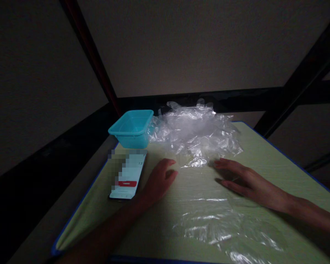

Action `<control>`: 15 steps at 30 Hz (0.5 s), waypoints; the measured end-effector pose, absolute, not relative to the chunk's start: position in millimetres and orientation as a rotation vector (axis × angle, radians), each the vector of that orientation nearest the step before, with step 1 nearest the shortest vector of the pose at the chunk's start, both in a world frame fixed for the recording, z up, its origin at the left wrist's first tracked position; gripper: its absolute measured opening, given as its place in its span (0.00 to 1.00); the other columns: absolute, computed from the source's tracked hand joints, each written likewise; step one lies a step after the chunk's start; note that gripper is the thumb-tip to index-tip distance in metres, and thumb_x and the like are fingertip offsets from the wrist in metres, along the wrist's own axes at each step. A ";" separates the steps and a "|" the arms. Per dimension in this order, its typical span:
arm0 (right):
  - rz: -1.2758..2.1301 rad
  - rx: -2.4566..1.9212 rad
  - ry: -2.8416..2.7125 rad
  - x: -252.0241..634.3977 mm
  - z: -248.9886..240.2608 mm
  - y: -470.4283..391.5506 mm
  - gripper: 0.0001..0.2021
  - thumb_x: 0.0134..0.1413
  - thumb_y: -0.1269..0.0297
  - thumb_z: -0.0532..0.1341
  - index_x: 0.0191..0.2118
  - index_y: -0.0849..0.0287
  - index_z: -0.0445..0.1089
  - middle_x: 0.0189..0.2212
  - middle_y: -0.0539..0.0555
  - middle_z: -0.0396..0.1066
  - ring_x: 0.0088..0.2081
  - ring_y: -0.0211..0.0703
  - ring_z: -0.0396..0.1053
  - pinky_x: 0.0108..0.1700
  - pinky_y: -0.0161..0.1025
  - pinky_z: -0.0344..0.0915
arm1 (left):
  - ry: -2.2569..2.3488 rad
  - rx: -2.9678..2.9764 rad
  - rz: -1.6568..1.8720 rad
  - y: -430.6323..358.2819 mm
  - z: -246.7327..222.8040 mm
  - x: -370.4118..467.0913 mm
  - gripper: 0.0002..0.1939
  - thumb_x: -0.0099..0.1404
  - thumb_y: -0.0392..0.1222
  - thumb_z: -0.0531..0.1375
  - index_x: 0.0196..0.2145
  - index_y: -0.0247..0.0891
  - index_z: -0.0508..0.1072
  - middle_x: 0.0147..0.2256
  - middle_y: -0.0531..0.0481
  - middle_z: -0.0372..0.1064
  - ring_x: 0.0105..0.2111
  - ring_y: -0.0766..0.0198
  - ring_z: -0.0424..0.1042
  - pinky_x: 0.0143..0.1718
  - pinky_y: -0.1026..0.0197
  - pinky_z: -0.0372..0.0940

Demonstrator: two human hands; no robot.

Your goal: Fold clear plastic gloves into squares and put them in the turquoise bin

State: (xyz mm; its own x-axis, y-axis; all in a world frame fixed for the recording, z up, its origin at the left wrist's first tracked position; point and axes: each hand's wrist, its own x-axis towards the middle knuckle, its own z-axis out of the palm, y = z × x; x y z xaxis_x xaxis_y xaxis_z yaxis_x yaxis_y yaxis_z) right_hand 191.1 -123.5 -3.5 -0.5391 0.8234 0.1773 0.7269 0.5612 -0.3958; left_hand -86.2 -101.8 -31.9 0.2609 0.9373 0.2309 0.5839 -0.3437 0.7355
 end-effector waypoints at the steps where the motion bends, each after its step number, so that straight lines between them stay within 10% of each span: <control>1: 0.384 -1.239 -2.472 184.9 0.4 -116.5 0.19 0.59 0.57 0.52 0.53 0.61 0.64 0.53 0.62 0.65 0.55 0.53 0.61 0.53 0.53 0.62 | 1.376 1.998 0.901 -97.7 -31.8 -87.4 0.10 0.57 0.32 0.55 0.38 0.36 0.67 0.41 0.45 0.70 0.43 0.59 0.69 0.48 0.53 0.63; 15: 0.484 -1.264 -2.889 106.3 33.7 -57.9 0.14 0.41 0.70 0.66 0.38 0.59 0.69 0.30 0.50 0.72 0.40 0.48 0.68 0.55 0.66 0.41 | 1.407 1.905 0.835 -92.7 -27.4 -84.4 0.16 0.46 0.25 0.60 0.35 0.35 0.68 0.28 0.55 0.64 0.27 0.68 0.63 0.30 0.65 0.59</control>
